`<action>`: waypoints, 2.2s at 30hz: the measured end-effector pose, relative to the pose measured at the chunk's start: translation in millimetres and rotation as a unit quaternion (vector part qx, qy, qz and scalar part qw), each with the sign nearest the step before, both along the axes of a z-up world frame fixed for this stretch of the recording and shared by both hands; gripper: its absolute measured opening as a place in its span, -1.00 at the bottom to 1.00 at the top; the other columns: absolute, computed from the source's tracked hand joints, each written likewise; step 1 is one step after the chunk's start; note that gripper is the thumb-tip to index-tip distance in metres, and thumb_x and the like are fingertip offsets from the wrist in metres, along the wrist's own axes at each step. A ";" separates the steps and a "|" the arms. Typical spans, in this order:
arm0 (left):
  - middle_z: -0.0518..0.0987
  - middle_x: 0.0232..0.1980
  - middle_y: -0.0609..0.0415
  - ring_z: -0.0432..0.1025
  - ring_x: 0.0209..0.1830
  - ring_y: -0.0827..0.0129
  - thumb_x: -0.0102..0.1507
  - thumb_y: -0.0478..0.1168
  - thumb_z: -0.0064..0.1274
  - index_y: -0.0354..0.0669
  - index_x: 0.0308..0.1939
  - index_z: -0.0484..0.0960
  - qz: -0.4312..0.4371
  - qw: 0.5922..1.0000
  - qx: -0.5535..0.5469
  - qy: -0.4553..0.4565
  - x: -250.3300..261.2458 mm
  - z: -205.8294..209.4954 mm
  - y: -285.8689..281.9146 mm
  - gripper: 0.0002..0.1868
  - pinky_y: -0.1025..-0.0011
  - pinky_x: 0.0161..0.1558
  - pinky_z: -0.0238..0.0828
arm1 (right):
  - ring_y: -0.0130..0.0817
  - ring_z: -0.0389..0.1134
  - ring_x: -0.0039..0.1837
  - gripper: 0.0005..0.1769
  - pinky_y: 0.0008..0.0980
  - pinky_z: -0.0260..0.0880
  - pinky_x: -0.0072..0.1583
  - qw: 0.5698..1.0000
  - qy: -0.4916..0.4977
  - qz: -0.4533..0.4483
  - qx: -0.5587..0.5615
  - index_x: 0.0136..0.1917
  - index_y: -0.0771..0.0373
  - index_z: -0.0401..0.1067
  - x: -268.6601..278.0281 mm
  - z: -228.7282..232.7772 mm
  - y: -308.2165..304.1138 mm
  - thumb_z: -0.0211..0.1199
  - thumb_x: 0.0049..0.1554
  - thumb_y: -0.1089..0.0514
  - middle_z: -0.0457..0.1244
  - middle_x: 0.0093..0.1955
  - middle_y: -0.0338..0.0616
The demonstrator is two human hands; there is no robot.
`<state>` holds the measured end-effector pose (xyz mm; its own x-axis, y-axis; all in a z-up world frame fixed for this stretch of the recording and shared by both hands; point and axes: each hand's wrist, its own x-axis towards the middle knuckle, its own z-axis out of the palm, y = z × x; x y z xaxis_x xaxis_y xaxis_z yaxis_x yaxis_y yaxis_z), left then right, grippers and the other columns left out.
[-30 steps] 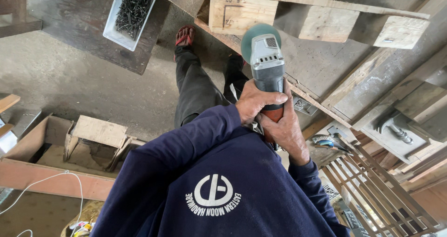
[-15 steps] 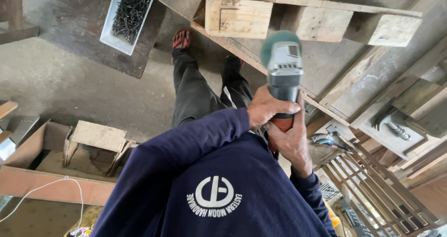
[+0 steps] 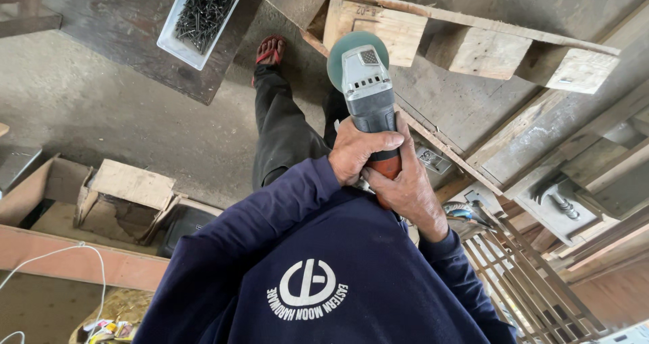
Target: The person uses an angle grinder to smooth the surface of a wooden pallet block. They hold the tool with both hands and move it across the wood, generating sparks. The person adjusts the position of the wood block on the workbench to access different areas.
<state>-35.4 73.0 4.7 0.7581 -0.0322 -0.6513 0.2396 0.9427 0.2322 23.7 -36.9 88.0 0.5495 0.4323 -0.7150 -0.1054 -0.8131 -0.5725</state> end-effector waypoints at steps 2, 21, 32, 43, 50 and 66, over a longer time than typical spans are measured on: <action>0.65 -0.11 0.03 0.56 -0.11 0.33 0.09 -0.41 0.30 -0.27 0.01 0.61 0.003 1.000 0.013 0.022 -0.2 -2.4 0.0 -0.59 0.31 0.02 0.56 | -0.03 0.42 0.30 0.21 -0.15 0.47 0.25 1.000 0.013 -0.001 0.001 0.68 0.22 -0.27 1.2 -3.0 2.5 0.41 0.00 0.04 0.29 0.32 0.23; 0.64 -0.07 -0.05 0.57 -0.09 0.28 0.09 -0.36 0.34 -0.34 0.06 0.58 -0.054 0.998 0.004 -0.009 14.4 -17.6 -26.3 -0.53 0.28 0.07 0.56 | 0.01 0.40 0.33 0.19 -0.11 0.48 0.22 0.999 -0.020 -0.029 -0.009 0.70 0.13 -0.27 3.1 -14.5 -33.0 0.41 0.04 0.06 0.23 0.38 0.28; 0.65 -0.09 -0.10 0.59 -0.13 0.23 0.05 -0.36 0.35 -0.35 0.01 0.60 -0.068 0.998 0.003 -0.006 34.5 -16.2 -37.3 -0.54 0.22 0.07 0.60 | -0.01 0.48 0.20 0.17 -0.15 0.56 0.13 0.998 -0.044 -0.043 -0.027 0.69 0.21 -0.33 11.7 -10.8 -36.8 0.34 0.06 0.03 0.30 0.27 0.29; 0.65 -0.10 -0.02 0.57 -0.13 0.30 0.12 -0.38 0.31 -0.30 -0.01 0.61 0.005 1.000 0.002 -0.021 20.5 -13.0 -2.3 -0.64 0.29 0.00 0.58 | -0.06 0.44 0.28 0.15 -0.17 0.48 0.24 1.000 -0.003 0.005 0.000 0.69 0.18 -0.23 21.8 -8.6 -3.8 0.37 0.02 0.08 0.31 0.29 0.21; 0.67 -0.09 -0.06 0.58 -0.13 0.27 0.12 -0.35 0.34 -0.34 -0.02 0.64 -0.030 0.999 0.010 -0.021 24.9 -22.4 -17.4 -0.64 0.26 0.02 0.60 | 0.00 0.39 0.35 0.14 -0.14 0.49 0.26 0.998 -0.041 0.022 0.033 0.70 0.20 -0.27 23.2 -21.6 -26.3 0.38 0.08 0.11 0.21 0.38 0.28; 0.66 -0.08 -0.07 0.58 -0.11 0.25 0.16 -0.37 0.31 -0.32 0.01 0.61 0.026 0.998 0.011 -0.051 21.6 -13.3 1.3 -0.65 0.25 0.06 0.59 | -0.03 0.46 0.24 0.14 -0.14 0.55 0.21 0.999 -0.006 0.043 0.017 0.69 0.20 -0.24 30.8 -16.9 -1.6 0.35 0.03 0.08 0.28 0.28 0.21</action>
<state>-13.7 74.2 -8.6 0.8204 0.0217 -0.5713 0.1649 0.9479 0.2727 54.5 -38.5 71.1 0.5174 0.5019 -0.6931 -0.0299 -0.7988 -0.6008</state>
